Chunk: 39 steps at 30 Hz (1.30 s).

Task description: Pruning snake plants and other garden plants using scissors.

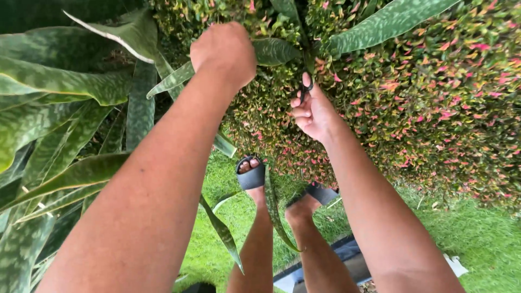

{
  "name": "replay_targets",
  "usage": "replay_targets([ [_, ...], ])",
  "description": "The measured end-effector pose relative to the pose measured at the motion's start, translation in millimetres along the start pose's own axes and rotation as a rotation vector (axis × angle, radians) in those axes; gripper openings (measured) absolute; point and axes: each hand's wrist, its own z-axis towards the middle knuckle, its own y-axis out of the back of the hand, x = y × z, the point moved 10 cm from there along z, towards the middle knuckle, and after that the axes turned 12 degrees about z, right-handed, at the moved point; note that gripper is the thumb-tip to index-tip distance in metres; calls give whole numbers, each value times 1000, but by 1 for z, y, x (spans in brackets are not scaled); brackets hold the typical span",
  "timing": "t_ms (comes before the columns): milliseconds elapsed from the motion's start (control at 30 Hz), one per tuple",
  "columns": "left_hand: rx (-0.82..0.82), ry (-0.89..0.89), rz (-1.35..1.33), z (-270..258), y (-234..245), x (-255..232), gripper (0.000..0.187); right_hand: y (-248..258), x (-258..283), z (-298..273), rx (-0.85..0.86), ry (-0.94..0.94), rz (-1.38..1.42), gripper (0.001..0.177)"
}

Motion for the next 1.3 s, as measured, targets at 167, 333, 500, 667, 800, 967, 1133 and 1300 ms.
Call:
replay_targets([
  [167, 29, 2, 9, -2, 9, -3, 31, 3, -10, -12, 5, -46, 9, 52],
  [333, 13, -21, 41, -1, 11, -8, 33, 0, -4, -12, -15, -38, 0, 51],
  [500, 3, -20, 48, -2, 14, -6, 32, 0, -6, -9, -8, -33, -15, 53],
  [667, 1, -33, 64, -1, 15, -5, 29, -1, -15, -22, 13, -47, 16, 53],
  [800, -2, -43, 28, 0, 18, -8, 29, 5, -19, -16, -13, -55, 59, 52],
  [967, 16, -35, -6, -5, 16, -6, 31, -2, -12, 2, -25, -7, 42, 51],
  [1133, 91, -14, -15, -15, 12, -6, 33, 4, -22, 0, 46, -12, 97, 50],
  [1300, 113, -19, -77, -18, 4, -8, 32, -3, -16, 2, 59, -15, 106, 51],
])
